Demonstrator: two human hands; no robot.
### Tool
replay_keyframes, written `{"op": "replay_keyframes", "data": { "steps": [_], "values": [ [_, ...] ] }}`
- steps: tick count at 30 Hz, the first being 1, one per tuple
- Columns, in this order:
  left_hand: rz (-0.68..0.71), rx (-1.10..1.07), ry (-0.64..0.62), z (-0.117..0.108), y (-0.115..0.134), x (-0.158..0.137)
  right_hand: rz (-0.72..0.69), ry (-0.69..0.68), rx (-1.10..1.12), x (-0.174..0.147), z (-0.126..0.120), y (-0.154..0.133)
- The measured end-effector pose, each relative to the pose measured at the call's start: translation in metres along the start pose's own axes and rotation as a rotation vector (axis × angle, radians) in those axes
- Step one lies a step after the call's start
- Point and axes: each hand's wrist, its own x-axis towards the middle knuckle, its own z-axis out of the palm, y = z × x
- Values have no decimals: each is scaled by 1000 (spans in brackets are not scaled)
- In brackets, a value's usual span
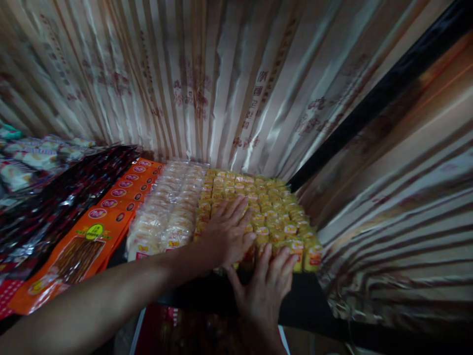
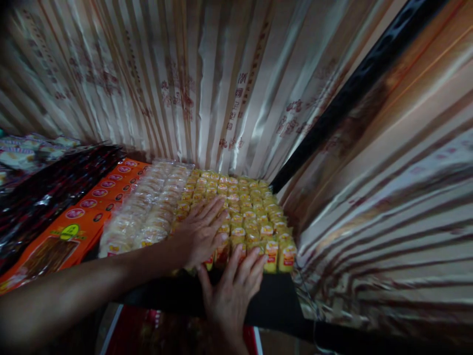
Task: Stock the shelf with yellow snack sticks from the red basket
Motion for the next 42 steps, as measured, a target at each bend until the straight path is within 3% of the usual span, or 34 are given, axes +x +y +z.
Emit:
{"op": "replay_keyframes", "data": {
  "steps": [5,12,21,28,35,42],
  "values": [
    [-66,-3,-241,9,-1,25,156,-12,-26,7,5,9],
    [-102,-89,-422,10,-1,35,164,-29,-17,5,15,10],
    [-122,-97,-477,12,0,34,122,-59,5,4,16,10],
    [-78,-2,-310,12,12,60,141,-23,56,5,13,10],
    [-166,-8,-362,35,6,71,144,-38,64,5,15,11],
    [-187,-30,-392,31,6,66,138,-31,62,5,15,11]
  ]
}}
